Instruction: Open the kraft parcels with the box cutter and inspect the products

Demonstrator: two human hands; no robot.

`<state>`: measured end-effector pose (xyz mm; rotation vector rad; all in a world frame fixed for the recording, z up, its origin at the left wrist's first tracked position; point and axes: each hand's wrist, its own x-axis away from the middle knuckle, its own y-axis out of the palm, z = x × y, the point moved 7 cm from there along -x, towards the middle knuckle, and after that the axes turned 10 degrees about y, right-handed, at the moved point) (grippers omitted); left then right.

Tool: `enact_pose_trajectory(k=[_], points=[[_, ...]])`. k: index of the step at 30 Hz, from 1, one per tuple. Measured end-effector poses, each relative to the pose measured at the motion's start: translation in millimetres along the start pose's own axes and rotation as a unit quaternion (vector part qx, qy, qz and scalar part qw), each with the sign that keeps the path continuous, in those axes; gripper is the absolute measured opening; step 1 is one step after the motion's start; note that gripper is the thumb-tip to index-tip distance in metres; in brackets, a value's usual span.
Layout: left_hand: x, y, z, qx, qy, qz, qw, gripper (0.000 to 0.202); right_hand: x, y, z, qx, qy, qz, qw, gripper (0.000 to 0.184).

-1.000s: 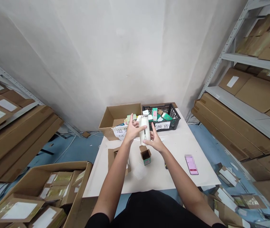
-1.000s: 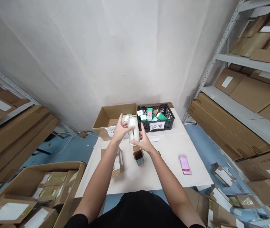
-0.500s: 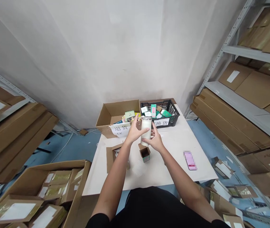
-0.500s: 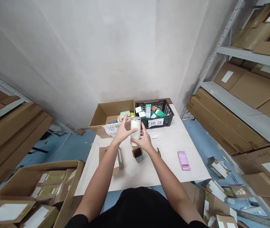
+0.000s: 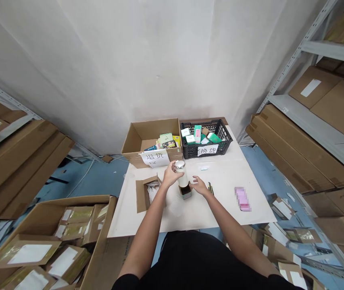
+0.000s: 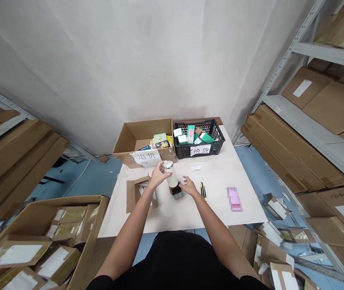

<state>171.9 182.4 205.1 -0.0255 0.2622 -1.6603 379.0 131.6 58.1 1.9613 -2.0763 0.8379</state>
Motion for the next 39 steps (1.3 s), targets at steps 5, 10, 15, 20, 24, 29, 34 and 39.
enact_pose_trajectory(k=[5,10,15,20,24,29,34,39], points=[[19,14.9,-55,0.055,-0.061,0.000,0.997,0.079,-10,18,24,0.064,0.012,0.061,0.996,0.025],[28,18.8,-70,0.082,-0.036,-0.040,0.995,0.083,-15,27,27,0.041,0.012,0.090,0.995,0.043],[37,20.5,-78,0.047,-0.022,-0.046,0.998,0.080,-16,30,26,0.036,0.010,0.117,0.992,0.043],[37,30.0,-89,-0.049,-0.002,-0.043,0.998,0.076,-18,25,18,0.041,-0.008,0.128,0.991,0.038],[34,38.5,-102,-0.138,0.026,-0.039,0.989,0.074,-23,14,22,0.046,0.017,0.146,0.988,0.028],[46,53.2,-127,-0.188,-0.008,-0.112,0.976,0.069,-26,11,29,0.044,0.028,0.141,0.989,0.021],[59,49.3,-139,-0.172,-0.016,-0.121,0.978,0.072,-26,11,33,0.030,0.030,0.124,0.991,0.020],[59,28.2,-164,-0.106,-0.141,-0.009,0.984,0.057,-24,8,33,0.000,0.021,0.125,0.992,0.022]])
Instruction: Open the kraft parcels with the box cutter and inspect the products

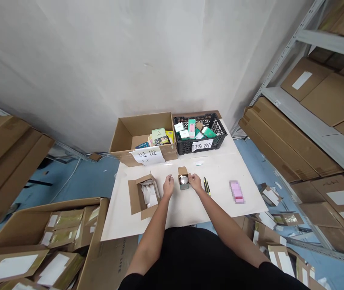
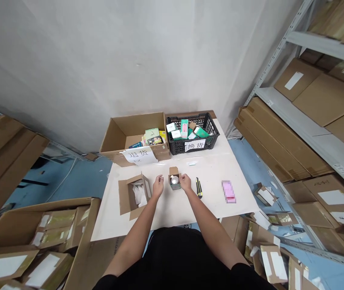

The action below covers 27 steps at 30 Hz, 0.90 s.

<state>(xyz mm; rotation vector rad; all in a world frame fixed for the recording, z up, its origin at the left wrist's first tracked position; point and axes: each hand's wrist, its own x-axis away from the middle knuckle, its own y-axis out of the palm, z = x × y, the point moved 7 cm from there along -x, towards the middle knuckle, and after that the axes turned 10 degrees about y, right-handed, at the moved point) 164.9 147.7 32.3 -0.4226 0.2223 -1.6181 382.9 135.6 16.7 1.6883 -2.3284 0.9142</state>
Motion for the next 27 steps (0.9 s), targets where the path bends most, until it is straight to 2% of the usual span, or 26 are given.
enact_pose_trajectory(k=[2,4,7,10,13,15,17,23,27], points=[[-7,6.8,-6,0.015,-0.029,-0.030,0.999,0.058,2,1,1,-0.038,-0.004,-0.010,0.999,0.023],[-14,14.6,-5,0.029,-0.020,-0.059,0.998,0.057,5,4,0,-0.069,-0.013,-0.039,0.997,0.026],[-21,23.2,2,0.051,-0.002,-0.086,0.995,0.053,8,8,-1,-0.059,-0.039,-0.085,0.994,0.027],[-25,25.0,14,0.064,0.037,-0.095,0.993,0.048,10,8,-2,-0.039,-0.054,-0.118,0.991,0.028],[-24,21.7,27,0.055,0.085,-0.095,0.990,0.039,13,6,2,-0.079,-0.042,-0.151,0.985,0.034],[-21,21.0,31,0.021,0.114,-0.114,0.987,0.032,15,-1,5,-0.116,-0.041,-0.136,0.983,0.037],[-16,20.8,33,-0.022,0.143,-0.140,0.980,0.035,20,-9,7,-0.130,-0.054,-0.111,0.984,0.040],[-6,19.8,24,-0.054,0.152,-0.178,0.971,0.072,35,-11,-2,-0.065,-0.120,-0.115,0.984,0.037],[-5,19.6,19,-0.051,0.148,-0.165,0.974,0.060,38,-10,-11,-0.039,-0.141,-0.109,0.983,0.033]])
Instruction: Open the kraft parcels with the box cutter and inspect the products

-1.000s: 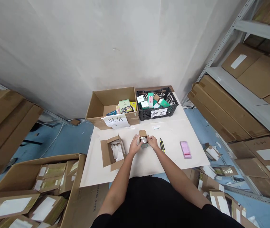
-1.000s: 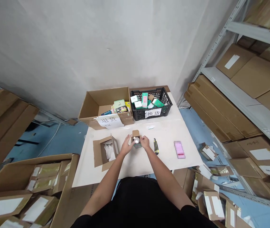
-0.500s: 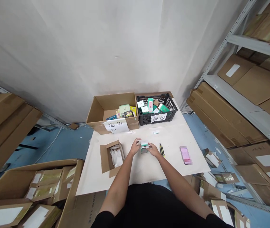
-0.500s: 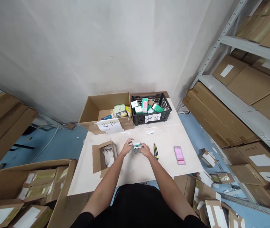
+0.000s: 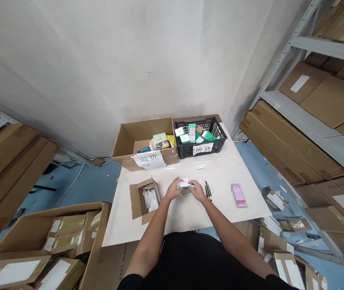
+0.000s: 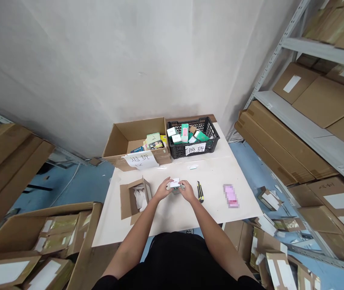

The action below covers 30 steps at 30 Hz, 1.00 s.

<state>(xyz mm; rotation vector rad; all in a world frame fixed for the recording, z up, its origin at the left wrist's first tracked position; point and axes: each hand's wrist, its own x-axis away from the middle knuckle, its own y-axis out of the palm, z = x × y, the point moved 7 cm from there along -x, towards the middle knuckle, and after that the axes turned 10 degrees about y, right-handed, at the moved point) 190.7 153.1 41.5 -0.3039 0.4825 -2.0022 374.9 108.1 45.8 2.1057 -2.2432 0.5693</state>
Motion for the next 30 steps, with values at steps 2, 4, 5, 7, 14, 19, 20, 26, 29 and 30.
enact_pose_trajectory(k=[2,4,5,7,14,19,20,26,29,30], points=[[1,1.3,0,-0.004,0.005,0.002,1.000,0.055,0,0,-1,0.009,0.000,0.005,1.000,0.029],[2,2.9,1,-0.009,0.009,-0.004,1.000,0.056,-1,0,1,0.020,0.001,0.008,1.000,0.028],[3,2.9,1,-0.012,0.009,-0.005,1.000,0.057,-1,0,2,0.026,0.000,0.009,1.000,0.028],[5,1.0,2,-0.021,0.006,-0.002,1.000,0.055,-1,1,5,0.037,-0.002,0.009,0.999,0.029],[16,-0.9,-4,-0.067,-0.017,0.004,0.998,0.048,-6,5,19,0.014,0.002,-0.009,1.000,0.028],[16,16.8,-15,0.037,-0.036,0.100,0.994,0.062,-14,14,35,-0.129,0.060,0.019,0.990,0.046],[14,19.6,-18,0.071,-0.057,0.133,0.987,0.066,-16,16,37,-0.145,0.073,0.024,0.986,0.048],[-14,12.7,-4,0.143,-0.058,0.198,0.968,0.052,-33,16,14,-0.182,0.073,0.038,0.980,0.037],[-36,-11.7,23,0.146,0.012,0.195,0.970,0.046,-47,1,-15,-0.204,0.046,0.043,0.977,0.043],[-44,-21.3,34,0.150,0.038,0.196,0.968,0.047,-53,-6,-28,-0.208,0.034,0.047,0.976,0.046]])
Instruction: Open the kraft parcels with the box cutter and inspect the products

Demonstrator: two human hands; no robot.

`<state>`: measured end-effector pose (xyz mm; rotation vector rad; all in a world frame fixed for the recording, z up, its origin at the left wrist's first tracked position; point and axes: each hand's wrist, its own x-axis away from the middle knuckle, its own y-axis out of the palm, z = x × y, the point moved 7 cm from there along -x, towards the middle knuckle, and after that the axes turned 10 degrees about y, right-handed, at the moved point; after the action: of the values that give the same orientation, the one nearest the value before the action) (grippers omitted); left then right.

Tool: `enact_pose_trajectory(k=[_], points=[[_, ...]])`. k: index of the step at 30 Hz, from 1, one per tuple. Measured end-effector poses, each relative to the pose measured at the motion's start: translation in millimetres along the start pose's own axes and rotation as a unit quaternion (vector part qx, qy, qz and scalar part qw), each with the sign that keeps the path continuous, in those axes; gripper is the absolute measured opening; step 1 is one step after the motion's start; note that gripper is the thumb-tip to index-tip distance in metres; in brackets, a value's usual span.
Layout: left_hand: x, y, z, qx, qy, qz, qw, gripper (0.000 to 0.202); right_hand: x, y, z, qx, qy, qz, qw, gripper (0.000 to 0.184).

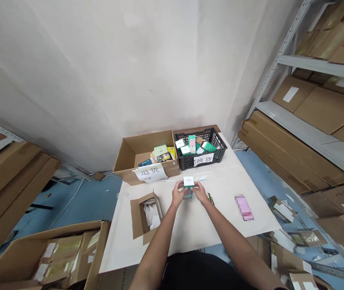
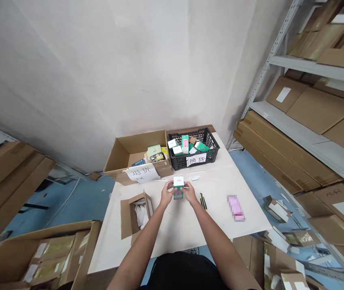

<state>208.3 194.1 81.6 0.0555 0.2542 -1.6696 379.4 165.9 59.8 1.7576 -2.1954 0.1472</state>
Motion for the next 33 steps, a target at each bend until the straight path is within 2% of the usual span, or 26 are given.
enact_pose_trajectory(k=[4,9,13,16,18,20,22,24,27,33], points=[[-52,-1.1,55,0.026,0.073,-0.015,0.997,0.057,-20,-6,-70,0.017,-0.074,0.016,0.997,0.052],[-119,12.4,124,0.032,0.139,-0.046,0.989,0.058,-50,-15,-160,0.046,-0.156,0.048,0.985,0.053],[-177,25.4,166,0.040,0.192,-0.037,0.980,0.057,-81,-18,-223,0.057,-0.207,0.074,0.974,0.046],[-225,36.1,184,0.033,0.219,-0.037,0.975,0.059,-109,-18,-268,0.076,-0.254,0.090,0.960,0.041],[-257,39.5,188,0.013,0.220,-0.027,0.975,0.060,-128,-19,-292,0.099,-0.266,0.104,0.953,0.042],[-283,37.5,187,-0.026,0.199,-0.004,0.980,0.065,-147,-24,-308,0.127,-0.254,0.137,0.949,0.045],[-299,31.6,183,-0.058,0.178,0.011,0.982,0.072,-158,-32,-316,0.143,-0.239,0.177,0.944,0.050],[-300,24.3,179,-0.060,0.176,0.001,0.983,0.074,-159,-34,-317,0.143,-0.233,0.191,0.943,0.054],[-279,8.0,176,-0.040,0.185,-0.023,0.982,0.067,-143,-23,-305,0.148,-0.230,0.165,0.948,0.056],[-192,-43.5,189,-0.079,0.218,-0.018,0.973,0.050,-68,25,-261,0.197,-0.283,0.089,0.934,0.053]])
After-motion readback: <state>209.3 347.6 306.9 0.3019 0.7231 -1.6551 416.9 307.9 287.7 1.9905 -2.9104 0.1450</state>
